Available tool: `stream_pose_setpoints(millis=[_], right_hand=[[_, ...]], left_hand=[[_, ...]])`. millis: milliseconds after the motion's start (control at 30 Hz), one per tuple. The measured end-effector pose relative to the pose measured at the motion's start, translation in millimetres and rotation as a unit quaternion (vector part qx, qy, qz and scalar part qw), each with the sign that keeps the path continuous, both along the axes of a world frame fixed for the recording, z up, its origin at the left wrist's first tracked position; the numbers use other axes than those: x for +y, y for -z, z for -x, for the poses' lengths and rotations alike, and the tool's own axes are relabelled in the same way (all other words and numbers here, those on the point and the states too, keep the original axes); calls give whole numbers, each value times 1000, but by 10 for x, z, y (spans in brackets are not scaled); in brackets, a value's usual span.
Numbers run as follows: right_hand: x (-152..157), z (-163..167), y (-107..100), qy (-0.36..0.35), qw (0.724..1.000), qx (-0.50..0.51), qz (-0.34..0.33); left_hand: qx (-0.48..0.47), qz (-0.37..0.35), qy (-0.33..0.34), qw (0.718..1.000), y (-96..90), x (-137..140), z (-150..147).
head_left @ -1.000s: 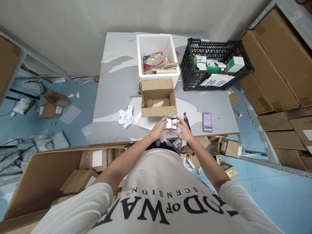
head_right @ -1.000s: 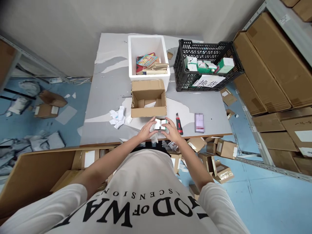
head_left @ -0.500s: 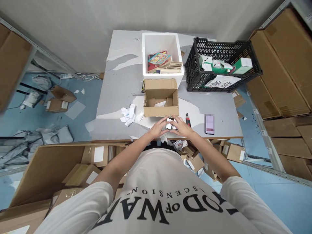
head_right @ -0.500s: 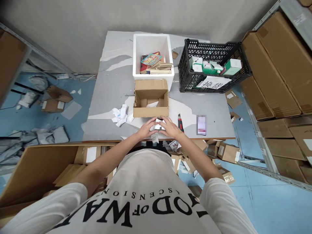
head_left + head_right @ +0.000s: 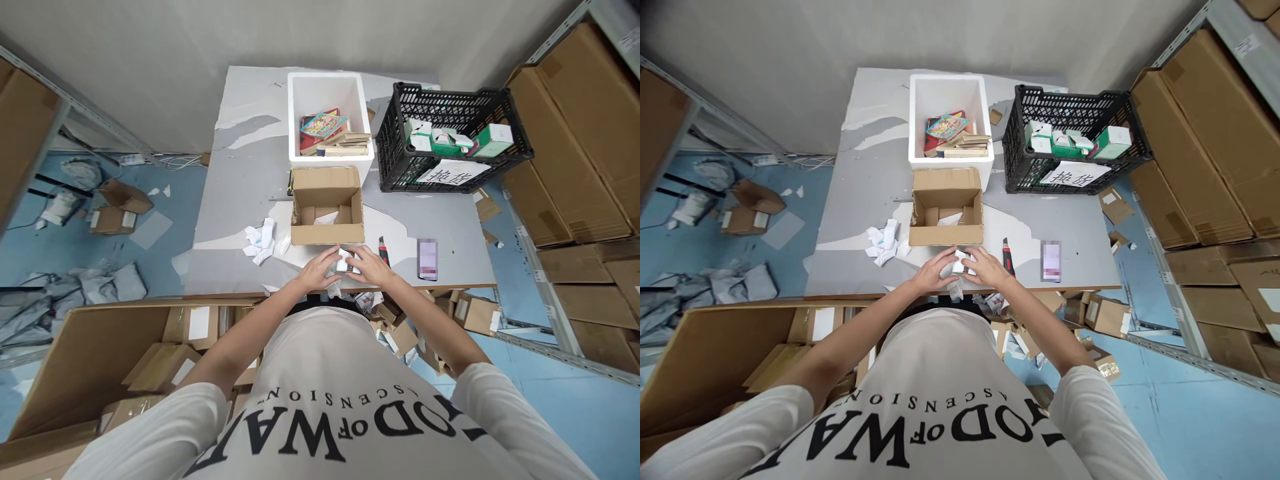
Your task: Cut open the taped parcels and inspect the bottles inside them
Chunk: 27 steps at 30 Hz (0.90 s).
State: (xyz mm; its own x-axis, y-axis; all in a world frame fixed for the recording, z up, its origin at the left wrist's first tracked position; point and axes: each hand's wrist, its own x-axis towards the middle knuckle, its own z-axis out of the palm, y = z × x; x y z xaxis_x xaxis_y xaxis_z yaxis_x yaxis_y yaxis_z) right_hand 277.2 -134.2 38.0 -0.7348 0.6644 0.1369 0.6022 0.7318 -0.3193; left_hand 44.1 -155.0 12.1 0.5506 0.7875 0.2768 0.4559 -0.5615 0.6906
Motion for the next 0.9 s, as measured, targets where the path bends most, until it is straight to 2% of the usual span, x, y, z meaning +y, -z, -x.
stream_pose_setpoints(millis=[100,233,433,567,633,700,767,833,900], right_hand=[[22,-58,-166,12,1000,23,-2],[123,-201,-570,41,997,69,-12],[378,-614,-1352,75,990,109,-53],[586,-1146,-1973,159,973,146,-87],[759,-1451,-2286,220,949,195,-115],[1038,-1726,-2542,282,919,211,-176],[1456,-1934,-2692,345,887,172,-256],[2003,-2057,-2714,398,857,114,-308],[2612,-2101,-2615,445,841,44,-305]], left_hand=[[1,-34,-18,999,-47,-5,82],[9,-56,-40,998,-32,-14,212],[23,-36,-49,998,41,-33,241],[26,-28,-45,998,59,-64,220],[36,-6,-46,998,77,-90,228],[50,24,-52,997,110,-121,242],[66,55,-66,994,156,-155,253],[82,81,-81,990,204,-193,258],[97,107,-92,985,240,-244,261]])
